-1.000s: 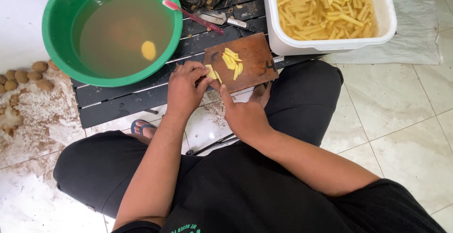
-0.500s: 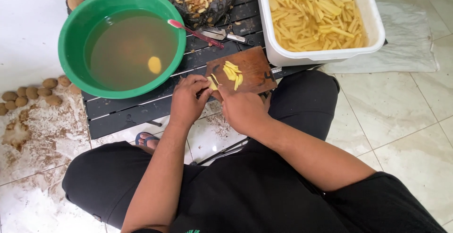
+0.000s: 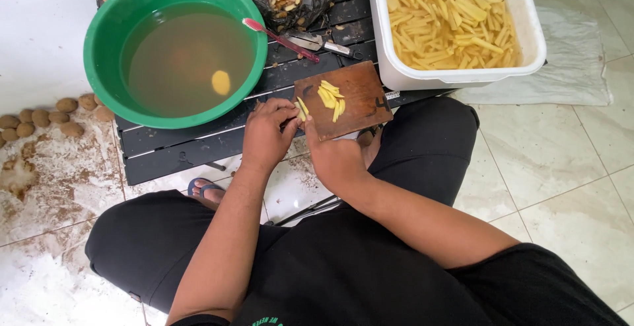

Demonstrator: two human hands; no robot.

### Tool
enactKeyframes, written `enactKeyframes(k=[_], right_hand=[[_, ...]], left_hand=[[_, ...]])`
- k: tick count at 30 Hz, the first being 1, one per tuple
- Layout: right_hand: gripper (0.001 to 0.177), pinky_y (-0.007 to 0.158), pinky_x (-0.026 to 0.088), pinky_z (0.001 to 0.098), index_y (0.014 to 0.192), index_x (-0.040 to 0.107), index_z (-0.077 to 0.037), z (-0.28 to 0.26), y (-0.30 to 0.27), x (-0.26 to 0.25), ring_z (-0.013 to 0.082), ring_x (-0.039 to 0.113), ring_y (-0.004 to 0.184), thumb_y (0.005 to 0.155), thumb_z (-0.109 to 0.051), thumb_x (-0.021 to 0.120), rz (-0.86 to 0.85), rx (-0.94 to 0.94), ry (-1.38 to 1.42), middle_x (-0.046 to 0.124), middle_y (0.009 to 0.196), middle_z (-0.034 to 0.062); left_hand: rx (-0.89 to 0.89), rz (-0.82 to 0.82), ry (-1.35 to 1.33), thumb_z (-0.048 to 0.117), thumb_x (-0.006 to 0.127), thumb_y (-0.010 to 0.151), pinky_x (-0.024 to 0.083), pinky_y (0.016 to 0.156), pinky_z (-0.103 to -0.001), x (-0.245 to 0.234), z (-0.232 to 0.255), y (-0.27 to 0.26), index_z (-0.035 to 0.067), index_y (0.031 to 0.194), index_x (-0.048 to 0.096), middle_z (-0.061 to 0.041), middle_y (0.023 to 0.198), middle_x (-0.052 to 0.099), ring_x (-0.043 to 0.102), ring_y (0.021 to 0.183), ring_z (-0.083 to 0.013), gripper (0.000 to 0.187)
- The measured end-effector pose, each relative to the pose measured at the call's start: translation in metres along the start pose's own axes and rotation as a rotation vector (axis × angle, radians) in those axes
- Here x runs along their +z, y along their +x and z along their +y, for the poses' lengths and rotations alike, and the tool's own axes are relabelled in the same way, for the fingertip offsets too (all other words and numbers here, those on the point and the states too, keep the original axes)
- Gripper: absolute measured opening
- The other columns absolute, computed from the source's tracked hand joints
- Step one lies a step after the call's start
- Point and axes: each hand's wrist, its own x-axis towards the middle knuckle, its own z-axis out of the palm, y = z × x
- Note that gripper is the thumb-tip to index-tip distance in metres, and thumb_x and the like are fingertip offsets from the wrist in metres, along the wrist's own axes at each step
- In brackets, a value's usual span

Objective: Slicing peeled potatoes into french fries using a knife and a cutting board, then placing them in water.

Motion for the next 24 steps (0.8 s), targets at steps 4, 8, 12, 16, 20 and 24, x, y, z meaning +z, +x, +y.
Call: enactKeyframes(k=[4,8,12,16,20,24], right_hand=[[0.063,0.037,0.043,0.0304,0.144,0.052,0.005,0.012,-0.012,-0.015,0.0181,0.052,0.033,0.086,-0.016,0.067,-0.121,-0.049,0.107,0.055,0.044,0.0013],[0.052,0.036,0.044,0.0349,0.138,0.054,0.004,0.024,-0.014,-0.022,0.0242,0.059,0.036,0.090,-0.017,0.060,-0.120,-0.024,0.180,0.060,0.047,0.0084],[0.048,0.038,0.045,0.0363,0.139,0.054,0.003,0.027,-0.009,-0.033,0.0283,0.061,0.039,0.096,-0.019,0.053,-0.160,0.010,0.258,0.062,0.049,0.0128],[0.048,0.039,0.046,0.0389,0.139,0.053,0.005,0.022,0.000,-0.044,0.0309,0.063,0.041,0.097,-0.020,0.051,-0.207,0.002,0.309,0.064,0.052,0.0150],[0.049,0.040,0.048,0.0411,0.136,0.055,0.001,0.018,0.006,-0.036,0.0308,0.066,0.045,0.092,-0.020,0.056,-0.181,-0.001,0.252,0.065,0.054,0.0131],[0.048,0.043,0.051,0.0439,0.132,0.059,-0.002,0.013,0.010,-0.032,0.0316,0.069,0.050,0.087,-0.018,0.060,-0.174,0.012,0.215,0.067,0.057,0.0115]], left_hand=[[0.005,-0.012,0.020,0.021,0.080,0.092,0.051,0.091,-0.046,0.004,-0.007,0.001,0.016,0.107,0.080,0.001,0.109,0.072,0.067,0.103,-0.0281,0.016],[-0.010,0.014,-0.022,0.017,0.081,0.090,0.052,0.091,-0.046,0.001,-0.001,0.000,0.013,0.107,0.080,-0.001,0.109,0.072,0.068,0.102,-0.0298,0.017],[-0.029,0.031,-0.066,0.014,0.082,0.089,0.053,0.092,-0.046,0.000,0.000,0.001,0.010,0.105,0.080,-0.003,0.107,0.073,0.069,0.101,-0.0325,0.017],[-0.058,0.040,-0.082,0.014,0.082,0.089,0.054,0.091,-0.045,0.003,-0.005,-0.001,0.010,0.104,0.080,-0.004,0.108,0.073,0.070,0.100,-0.0327,0.015],[-0.044,0.049,-0.071,0.016,0.084,0.088,0.054,0.091,-0.044,0.006,-0.008,-0.001,0.011,0.100,0.081,-0.004,0.107,0.073,0.070,0.100,-0.0323,0.014],[-0.022,0.068,-0.061,0.016,0.085,0.086,0.054,0.090,-0.044,0.006,-0.008,0.000,0.011,0.098,0.081,-0.004,0.105,0.073,0.070,0.100,-0.0330,0.013]])
